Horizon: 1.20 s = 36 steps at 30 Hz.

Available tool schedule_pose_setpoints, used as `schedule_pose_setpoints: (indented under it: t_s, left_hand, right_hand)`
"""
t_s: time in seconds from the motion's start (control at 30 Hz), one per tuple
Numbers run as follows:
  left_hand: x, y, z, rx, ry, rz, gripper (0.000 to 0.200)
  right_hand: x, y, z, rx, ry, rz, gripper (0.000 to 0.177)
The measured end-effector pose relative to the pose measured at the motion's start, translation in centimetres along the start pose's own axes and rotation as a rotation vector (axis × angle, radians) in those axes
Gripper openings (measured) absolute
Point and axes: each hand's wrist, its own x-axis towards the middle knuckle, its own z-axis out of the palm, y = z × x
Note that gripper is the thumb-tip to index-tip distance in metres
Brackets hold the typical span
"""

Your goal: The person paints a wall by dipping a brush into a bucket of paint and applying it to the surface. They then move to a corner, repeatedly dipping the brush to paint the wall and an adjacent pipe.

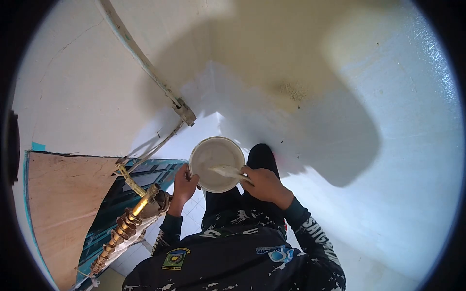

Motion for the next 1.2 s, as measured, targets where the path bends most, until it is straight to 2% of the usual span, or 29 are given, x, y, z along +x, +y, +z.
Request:
schedule_pose_setpoints:
  t_s: [0.07,0.17,0.27,0.37,0.43,0.47,0.5,0.53,0.67,0.73,0.77,0.9,0.97,1.2]
  left_hand:
    - [0.0,-1.2,-0.2,0.001,0.024,0.027,0.016]
    - [-0.6,-0.9,-0.9,0.011,0.01,-0.027,0.007]
    - [-0.7,-2.7,-2.1,0.096,0.042,0.056,0.006]
    - [-1.5,-1.5,-3.1,0.17,0.04,0.095,0.007]
    - [-1.9,-0.6,-3.2,0.1,0.068,0.073,0.01]
    - [-2.5,-0.2,-3.5,-0.087,0.075,-0.042,0.014]
    - [-2.9,0.7,-3.6,-0.095,0.117,-0.036,0.011]
    - [-3.2,1.0,-3.6,-0.102,0.166,-0.031,0.017]
    - [-4.5,-0.9,-2.8,0.051,0.228,0.042,0.016]
    - [-5.1,0.6,-1.9,-0.014,0.271,0.031,0.017]
    - [-5.6,1.5,-1.9,0.209,0.299,0.086,0.017]
    - [-6.8,-0.2,-0.7,-0.018,0.28,0.096,0.015]
    - [-8.0,0.4,0.4,0.02,0.302,0.096,0.015]
    - [-10.5,2.5,3.1,0.057,0.304,0.029,0.011]
  right_hand:
    - [0.6,-0.5,0.3,-0.045,0.001,-0.045,0.03]
    - [1.4,-1.6,-0.1,-0.123,-0.086,-0.056,0.031]
    - [2.5,-2.4,-0.3,-0.136,-0.143,-0.098,0.032]
    - [2.5,-2.8,-0.2,-0.111,-0.139,-0.16,0.033]
    - [1.9,-3.0,-0.2,-0.092,-0.109,-0.177,0.032]
    - [1.5,-3.2,-0.2,-0.089,-0.113,-0.183,0.032]
    - [1.2,-3.5,-0.3,-0.05,-0.101,-0.147,0.031]
    - [1.1,-3.5,0.0,-0.012,-0.094,-0.117,0.03]
    - [1.7,-2.5,1.9,0.008,-0.1,-0.136,0.028]
    - [2.3,-2.4,1.9,-0.057,-0.073,-0.159,0.028]
    - [2.4,-1.9,2.2,-0.094,-0.051,-0.203,0.027]
    - [1.7,-1.4,2.2,-0.224,-0.053,-0.272,0.027]
    - [1.1,-1.3,2.0,-0.378,-0.039,-0.313,0.03]
    - [1.5,-1.1,4.9,-0.454,0.008,-0.403,0.027]
